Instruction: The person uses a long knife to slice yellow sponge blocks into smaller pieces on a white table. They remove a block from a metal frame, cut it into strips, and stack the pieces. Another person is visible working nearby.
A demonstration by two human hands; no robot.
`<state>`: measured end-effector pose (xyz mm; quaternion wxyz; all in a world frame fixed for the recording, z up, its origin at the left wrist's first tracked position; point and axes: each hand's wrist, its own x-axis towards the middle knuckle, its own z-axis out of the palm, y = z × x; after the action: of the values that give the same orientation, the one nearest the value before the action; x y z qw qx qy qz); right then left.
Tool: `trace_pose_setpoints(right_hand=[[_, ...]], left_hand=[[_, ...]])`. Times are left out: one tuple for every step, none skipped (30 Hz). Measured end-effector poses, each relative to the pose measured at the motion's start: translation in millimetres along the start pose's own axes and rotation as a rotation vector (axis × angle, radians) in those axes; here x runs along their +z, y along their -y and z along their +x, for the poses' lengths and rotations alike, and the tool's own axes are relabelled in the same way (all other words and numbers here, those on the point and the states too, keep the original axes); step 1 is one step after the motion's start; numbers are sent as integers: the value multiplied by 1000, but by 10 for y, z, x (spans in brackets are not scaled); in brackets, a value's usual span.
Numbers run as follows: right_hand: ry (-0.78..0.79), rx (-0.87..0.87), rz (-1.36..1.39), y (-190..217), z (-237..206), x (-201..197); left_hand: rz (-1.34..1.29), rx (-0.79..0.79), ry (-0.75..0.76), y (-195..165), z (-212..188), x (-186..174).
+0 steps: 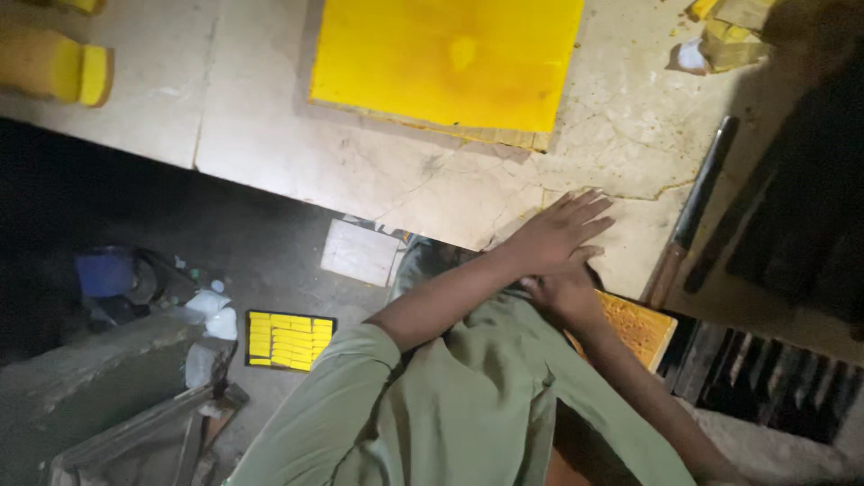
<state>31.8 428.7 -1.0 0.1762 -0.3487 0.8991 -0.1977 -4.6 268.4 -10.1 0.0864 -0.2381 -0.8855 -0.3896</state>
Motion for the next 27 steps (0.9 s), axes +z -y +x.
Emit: trace_pose_setpoints(right_hand=[[69,50,-19,-87,66,-33],[-141,-44,-16,-197,127,-104],[-342,-135,-12,-312,157,-192],[-431,-16,43,-417,173,-294],[-520,98,99,-512,195,-390],[-584,121,-29,-587,173,-487],[-645,148,-157,-645,141,-578],[-639,199,-82,-665,114,-633],[-634,251,-5,-659,86,-670],[-632,266,44,-617,75,-667],[-628,285,91,-546,77,-637],[-624,305,136,-447,105,-577],[-598,332,178,-324,156,-493],[-575,359,221,-181,243,-388],[-550,386,261,-29,343,-285],[-494,456,334,138,466,-172],[-440,525,406,307,599,-71],[-426,435,390,469,733,7],[-411,348,373,623,875,69],[-362,361,413,767,1010,111],[-312,376,454,905,1137,139],[-263,389,497,1027,1256,151],[-260,357,504,1132,1374,149],[-255,328,511,1227,1472,141],[-247,301,517,1307,1553,127],[-239,332,526,1375,1626,111],[-232,360,536,1431,1684,96]], left_hand=[[121,56,-23,72,-16,-106],[241,114,-44,162,-18,-216],[108,-122,-54,313,-43,-350],[-30,-360,-66,490,-170,-544],[-44,-348,-230,675,-374,-786],[99,-465,-285,867,-504,-1019],[246,-426,-367,1046,-659,-1304],[171,-568,-413,1188,-886,-1548],[309,-584,-469,1326,-1055,-1809],[443,-598,-520,1443,-1188,-2031],[475,-624,-543,1535,-1311,-2225],[505,-649,-566,1628,-1405,-2403],[520,-625,-520,1707,-1471,-2552],[535,-597,-476,1801,-1509,-2697],[547,-571,-432,1880,-1538,-2812],[576,-517,-370,1952,-1563,-2902],[605,-460,-309,2030,-1572,-2983],[630,-403,-244,2097,-1592,-3047],[626,-325,-235,2159,-1614,-3097],[623,-243,-225,2216,-1632,-3136],[617,-162,-215,2264,-1655,-3165],[628,-146,-178,2320,-1658,-3188],[641,-127,-143,2374,-1653,-3208],[651,-108,-106,2413,-1654,-3222],[642,-99,-77,2445,-1649,-3228],[635,-91,-50,2466,-1647,-3241],[631,-84,-23,2476,-1646,-3250]])
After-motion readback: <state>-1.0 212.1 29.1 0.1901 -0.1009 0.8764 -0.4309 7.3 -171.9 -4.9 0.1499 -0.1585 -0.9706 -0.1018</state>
